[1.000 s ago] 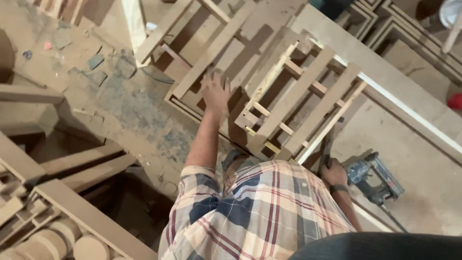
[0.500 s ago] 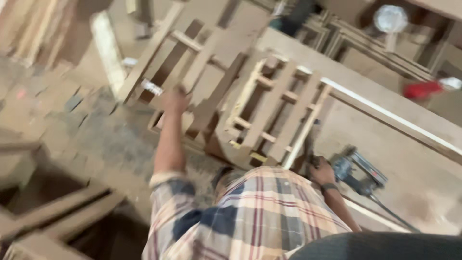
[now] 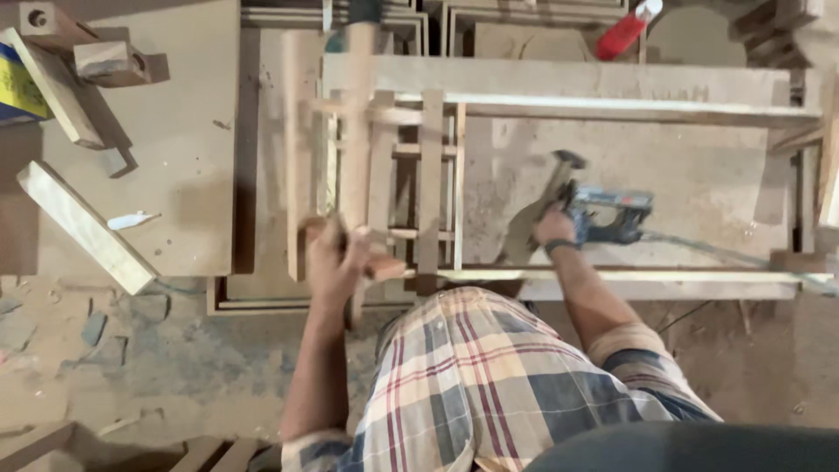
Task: The person applies wood glue from a red bottle onto wooden slats, spreads it, and positions the slats into a wooden frame on the workbench. They then use a pneumatic nail gun to fasten the slats and use an angle grinder to smooth a piece of wood.
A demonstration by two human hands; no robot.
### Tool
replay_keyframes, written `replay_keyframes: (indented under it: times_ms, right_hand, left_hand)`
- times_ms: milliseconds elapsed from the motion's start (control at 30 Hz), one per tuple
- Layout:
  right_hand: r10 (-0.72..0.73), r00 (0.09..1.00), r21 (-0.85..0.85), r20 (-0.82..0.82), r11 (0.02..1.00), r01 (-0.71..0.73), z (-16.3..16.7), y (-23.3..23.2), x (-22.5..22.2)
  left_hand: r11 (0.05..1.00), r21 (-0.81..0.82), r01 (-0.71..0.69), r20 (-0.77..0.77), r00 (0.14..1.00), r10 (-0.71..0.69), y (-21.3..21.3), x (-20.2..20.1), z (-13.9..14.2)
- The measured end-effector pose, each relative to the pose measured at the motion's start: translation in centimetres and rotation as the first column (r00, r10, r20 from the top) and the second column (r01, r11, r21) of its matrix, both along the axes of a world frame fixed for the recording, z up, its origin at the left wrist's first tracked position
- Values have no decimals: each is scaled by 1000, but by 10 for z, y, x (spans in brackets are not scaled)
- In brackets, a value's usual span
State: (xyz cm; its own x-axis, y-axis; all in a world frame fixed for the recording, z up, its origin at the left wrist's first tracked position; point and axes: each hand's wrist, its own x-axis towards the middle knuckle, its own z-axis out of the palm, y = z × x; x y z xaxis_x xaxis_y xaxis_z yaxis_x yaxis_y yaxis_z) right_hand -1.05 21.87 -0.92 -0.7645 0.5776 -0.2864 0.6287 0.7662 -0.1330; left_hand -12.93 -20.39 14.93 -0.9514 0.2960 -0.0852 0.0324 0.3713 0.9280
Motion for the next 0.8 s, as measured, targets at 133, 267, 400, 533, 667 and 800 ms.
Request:
replay_keyframes:
  times_ms: [133,267,400,533,667,800]
  right_hand:
    - [-168,984,4,53,986,168,7,75,61]
    - [-122,962,-65,-246,992,109,5,116,99]
    - [-804,537,-966,-256,194,-171,5,133,109]
    - [-471,765,-878,-439,404,-256,4,146,119]
    - [-214,861,-795,-462,529,-296,-7,149,129]
    - [98,974,-661,-204,720,-211,-13,142,119]
  left_hand:
    - [994,26,106,340,934,-108,76,27,32]
    - [964,74,256,95,960,-262,208,78,29]
    - [908,-279,313,23,947,-319,342,98,-27]
    - [812,-475,339,214,940,-267,421,117,-94]
    - [909,-381,170,247,966,-77,458,125,-122]
    - [955,-292,54,256,966,24,450,128,-124]
